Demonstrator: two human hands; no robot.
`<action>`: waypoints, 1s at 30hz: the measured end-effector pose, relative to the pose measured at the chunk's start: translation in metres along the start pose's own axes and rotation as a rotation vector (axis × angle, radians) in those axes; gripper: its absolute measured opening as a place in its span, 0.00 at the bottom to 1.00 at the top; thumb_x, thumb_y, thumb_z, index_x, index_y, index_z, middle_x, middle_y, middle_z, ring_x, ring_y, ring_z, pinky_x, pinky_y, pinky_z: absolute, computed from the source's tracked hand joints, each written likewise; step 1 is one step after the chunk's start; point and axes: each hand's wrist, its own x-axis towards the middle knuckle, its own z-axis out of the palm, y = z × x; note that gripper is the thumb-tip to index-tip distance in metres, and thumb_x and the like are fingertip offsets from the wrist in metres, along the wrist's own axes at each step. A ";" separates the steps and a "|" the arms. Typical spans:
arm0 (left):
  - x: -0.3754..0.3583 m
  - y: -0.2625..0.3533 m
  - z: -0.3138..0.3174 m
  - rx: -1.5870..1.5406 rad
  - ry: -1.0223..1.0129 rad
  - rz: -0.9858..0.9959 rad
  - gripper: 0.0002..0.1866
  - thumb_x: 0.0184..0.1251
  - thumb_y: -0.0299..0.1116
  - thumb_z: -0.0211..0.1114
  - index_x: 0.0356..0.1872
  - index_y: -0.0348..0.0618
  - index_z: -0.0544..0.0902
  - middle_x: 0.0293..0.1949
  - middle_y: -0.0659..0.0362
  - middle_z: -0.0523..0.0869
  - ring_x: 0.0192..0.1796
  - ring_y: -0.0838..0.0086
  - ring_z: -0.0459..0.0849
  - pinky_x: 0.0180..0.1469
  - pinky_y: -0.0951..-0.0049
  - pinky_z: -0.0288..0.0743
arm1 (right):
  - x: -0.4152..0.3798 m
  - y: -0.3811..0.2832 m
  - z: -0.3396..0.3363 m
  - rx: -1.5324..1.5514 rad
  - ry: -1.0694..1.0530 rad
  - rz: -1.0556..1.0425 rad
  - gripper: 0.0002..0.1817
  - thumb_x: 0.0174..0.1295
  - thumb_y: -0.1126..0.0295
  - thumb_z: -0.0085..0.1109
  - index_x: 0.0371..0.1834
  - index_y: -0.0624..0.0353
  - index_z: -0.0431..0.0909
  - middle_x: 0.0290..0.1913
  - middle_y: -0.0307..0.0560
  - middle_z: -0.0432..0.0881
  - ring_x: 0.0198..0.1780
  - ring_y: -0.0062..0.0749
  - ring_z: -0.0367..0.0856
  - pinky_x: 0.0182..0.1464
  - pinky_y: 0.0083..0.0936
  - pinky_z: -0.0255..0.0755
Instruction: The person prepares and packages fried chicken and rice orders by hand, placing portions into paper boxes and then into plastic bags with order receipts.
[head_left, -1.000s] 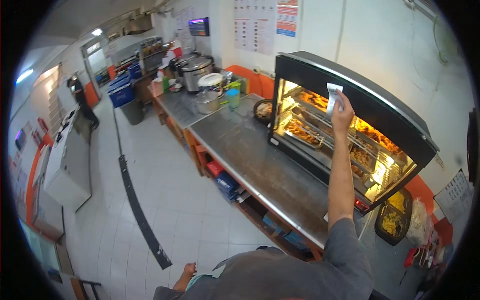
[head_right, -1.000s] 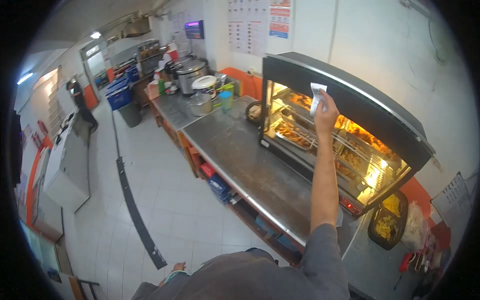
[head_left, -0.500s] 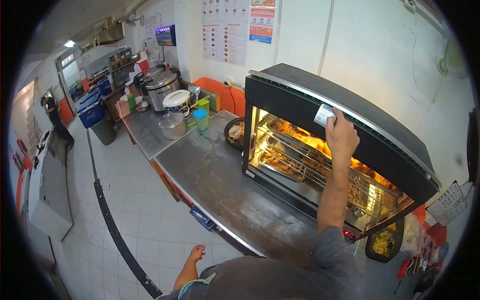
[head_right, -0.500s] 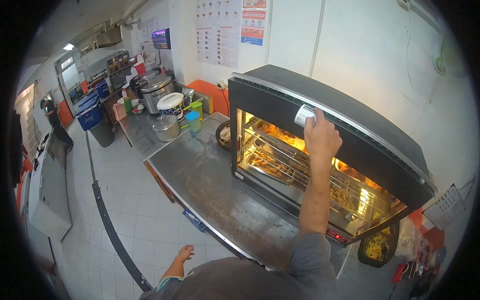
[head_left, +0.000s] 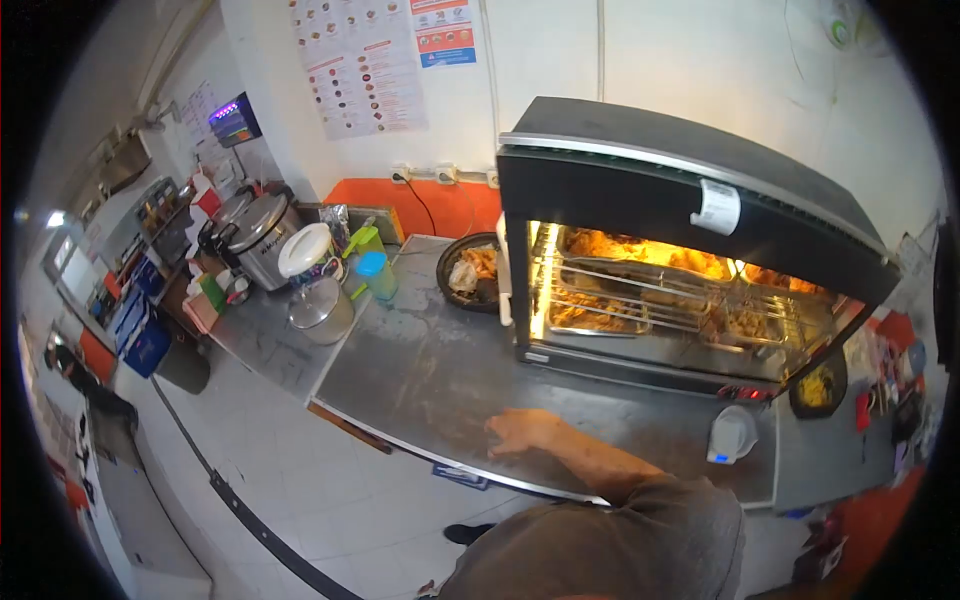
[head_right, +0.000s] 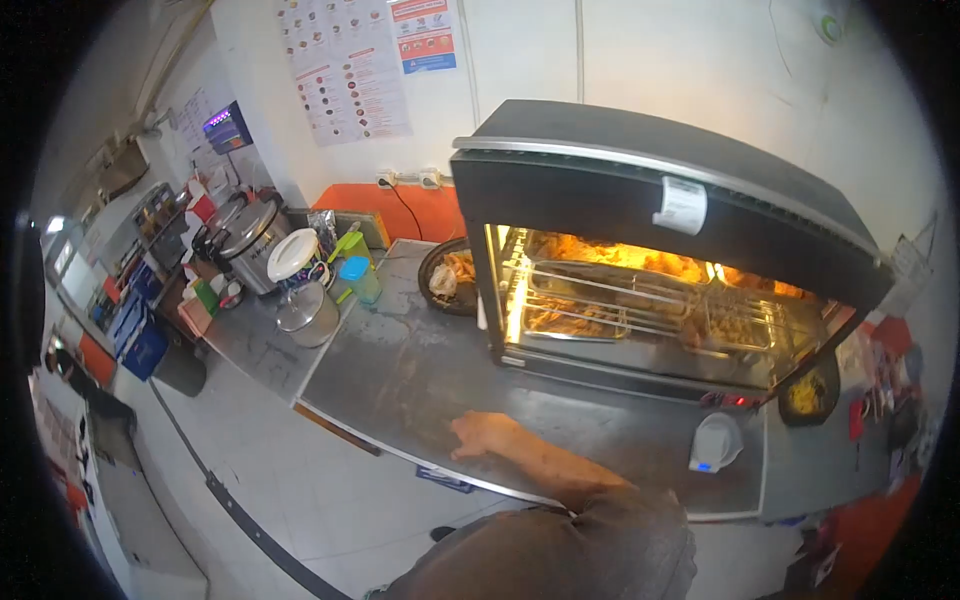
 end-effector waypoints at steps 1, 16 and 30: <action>0.005 0.005 -0.018 0.003 -0.009 -0.001 0.26 0.63 0.51 0.61 0.55 0.44 0.74 0.47 0.56 0.80 0.43 0.62 0.84 0.40 0.56 0.77 | 0.019 -0.015 0.009 -0.002 -0.211 0.209 0.31 0.60 0.56 0.58 0.66 0.51 0.66 0.59 0.55 0.74 0.63 0.51 0.69 0.64 0.44 0.65; 0.061 0.302 -0.230 -0.086 -0.094 0.464 0.24 0.68 0.50 0.57 0.61 0.53 0.71 0.56 0.61 0.77 0.53 0.66 0.80 0.49 0.60 0.74 | 0.297 -0.124 0.056 -0.151 -0.017 0.198 0.32 0.57 0.49 0.60 0.63 0.53 0.71 0.59 0.54 0.76 0.61 0.50 0.73 0.62 0.43 0.68; 0.137 0.275 -0.489 -0.510 0.263 -0.070 0.27 0.65 0.50 0.61 0.61 0.48 0.73 0.53 0.55 0.81 0.52 0.64 0.81 0.47 0.57 0.75 | 0.757 -0.383 0.187 -0.264 -0.343 -0.674 0.26 0.60 0.53 0.58 0.60 0.51 0.70 0.52 0.54 0.78 0.54 0.51 0.77 0.54 0.46 0.72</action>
